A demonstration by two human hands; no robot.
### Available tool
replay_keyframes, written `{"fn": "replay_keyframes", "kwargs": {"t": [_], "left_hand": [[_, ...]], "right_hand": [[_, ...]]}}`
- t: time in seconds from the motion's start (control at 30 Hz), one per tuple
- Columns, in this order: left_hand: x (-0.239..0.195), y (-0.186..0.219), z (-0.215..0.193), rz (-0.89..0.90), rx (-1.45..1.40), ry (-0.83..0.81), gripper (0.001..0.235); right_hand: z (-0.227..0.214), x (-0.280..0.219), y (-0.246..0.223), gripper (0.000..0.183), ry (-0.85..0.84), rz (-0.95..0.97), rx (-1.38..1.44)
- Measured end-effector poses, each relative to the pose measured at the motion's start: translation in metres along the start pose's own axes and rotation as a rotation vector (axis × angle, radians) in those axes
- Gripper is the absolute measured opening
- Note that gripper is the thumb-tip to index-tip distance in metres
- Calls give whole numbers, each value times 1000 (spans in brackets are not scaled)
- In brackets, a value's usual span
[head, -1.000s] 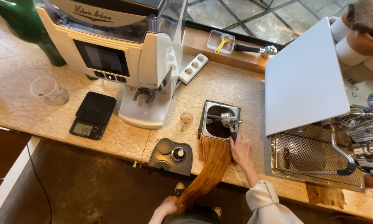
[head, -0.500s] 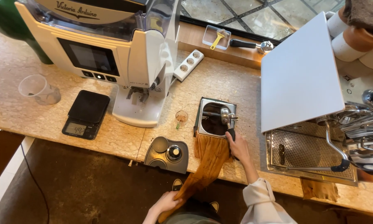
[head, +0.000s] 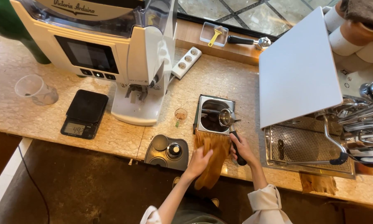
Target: The person cleans a portafilter with a cloth, then pours a dark liquid into a measuring jug. They retrieve a digital scale, place the jug on it, and add a white creamy substance from a container using a spoon while monitoring the weight. The person closes the container and sets it aside.
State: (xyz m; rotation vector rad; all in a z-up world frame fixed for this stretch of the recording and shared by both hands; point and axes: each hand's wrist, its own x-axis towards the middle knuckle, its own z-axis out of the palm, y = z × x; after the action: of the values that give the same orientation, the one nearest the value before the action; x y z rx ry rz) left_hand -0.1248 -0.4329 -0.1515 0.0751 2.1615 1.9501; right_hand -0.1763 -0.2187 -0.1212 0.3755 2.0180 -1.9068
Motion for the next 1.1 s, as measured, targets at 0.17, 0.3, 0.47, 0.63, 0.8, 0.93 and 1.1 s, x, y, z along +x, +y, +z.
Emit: {"fn": "replay_keyframes", "kwargs": {"t": [0.17,0.3,0.47,0.63,0.8,0.93,1.1], "left_hand": [[81,14,22,-79,39,-38,38],[95,0,21,-90,449,-135,39],[112,-29,32,37,947,-94,39],[117,-40,42,-23,1013,19,43],[111,-8,32,49,919,-85,43],[136,-20,28,39,1014,-82,35],[134,-46,29,62,1008,78,23]], "right_hand": [[2,-17,-16,36,-35,-8,-27],[-9,-29,-31,37,-49,52,-80],[-9,-37,-63,38,-59,96,-210],[-17,1,-41,43,10,117,-357],[-20,-3,-47,42,41,186,-343],[-16,-15,-57,44,-26,234,-292],[-24,-5,-51,45,31,277,-214]]}}
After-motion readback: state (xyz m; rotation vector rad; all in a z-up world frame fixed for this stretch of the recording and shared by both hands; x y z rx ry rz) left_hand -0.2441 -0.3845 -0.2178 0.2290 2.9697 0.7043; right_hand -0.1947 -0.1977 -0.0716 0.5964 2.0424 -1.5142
